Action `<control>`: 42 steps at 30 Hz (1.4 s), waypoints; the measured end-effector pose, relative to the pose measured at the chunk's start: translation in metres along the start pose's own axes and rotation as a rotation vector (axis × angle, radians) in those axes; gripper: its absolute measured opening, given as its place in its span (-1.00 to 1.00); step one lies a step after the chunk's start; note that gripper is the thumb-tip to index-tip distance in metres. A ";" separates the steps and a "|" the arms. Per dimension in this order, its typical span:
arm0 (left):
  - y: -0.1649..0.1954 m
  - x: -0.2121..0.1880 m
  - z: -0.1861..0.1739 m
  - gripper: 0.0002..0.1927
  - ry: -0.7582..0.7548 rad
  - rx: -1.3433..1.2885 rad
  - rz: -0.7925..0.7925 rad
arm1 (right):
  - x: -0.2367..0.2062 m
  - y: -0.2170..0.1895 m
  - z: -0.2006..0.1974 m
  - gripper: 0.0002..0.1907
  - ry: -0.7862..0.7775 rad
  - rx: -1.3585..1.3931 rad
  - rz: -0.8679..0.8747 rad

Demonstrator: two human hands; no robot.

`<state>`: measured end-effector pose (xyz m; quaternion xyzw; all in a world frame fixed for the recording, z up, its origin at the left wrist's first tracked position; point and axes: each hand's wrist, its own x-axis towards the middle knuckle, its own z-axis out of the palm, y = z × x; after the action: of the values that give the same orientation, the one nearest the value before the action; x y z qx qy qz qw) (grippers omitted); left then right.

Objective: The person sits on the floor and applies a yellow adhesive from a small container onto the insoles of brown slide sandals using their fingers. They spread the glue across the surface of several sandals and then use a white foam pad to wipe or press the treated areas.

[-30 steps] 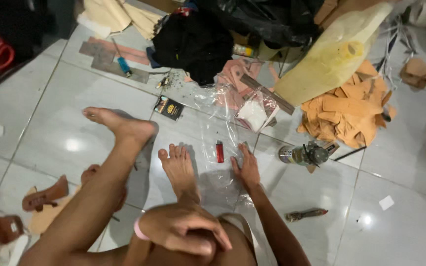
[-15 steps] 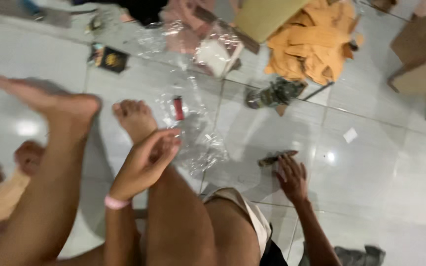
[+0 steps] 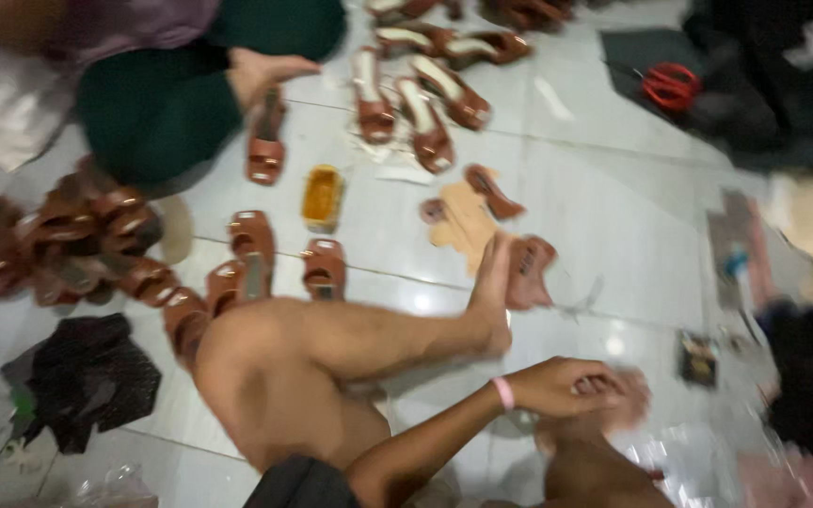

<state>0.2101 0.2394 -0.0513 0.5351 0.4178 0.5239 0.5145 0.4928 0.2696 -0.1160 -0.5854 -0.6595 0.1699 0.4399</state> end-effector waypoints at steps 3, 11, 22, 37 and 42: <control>0.012 -0.032 -0.069 -0.71 0.288 0.004 -0.113 | 0.024 -0.075 0.087 -0.62 -0.214 0.171 -0.074; 0.006 -0.105 -0.173 -0.72 1.066 -0.115 0.017 | 0.039 -0.235 0.233 -0.59 -0.744 0.267 -0.275; -0.003 -0.259 -0.191 -0.67 1.676 -0.018 -0.214 | 0.118 -0.370 0.315 -0.49 -1.337 0.265 -0.261; 0.008 -0.278 -0.228 -0.66 1.536 -0.493 0.062 | 0.187 -0.314 0.376 -0.54 -1.142 0.236 -0.152; 0.040 -0.213 -0.300 -0.68 1.395 -0.429 0.128 | 0.217 -0.204 0.329 -0.50 -0.840 -0.222 -0.403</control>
<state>-0.1127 0.0582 -0.0629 -0.0118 0.5043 0.8421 0.1905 0.1257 0.5130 -0.0653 -0.3699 -0.8948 0.2316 0.0942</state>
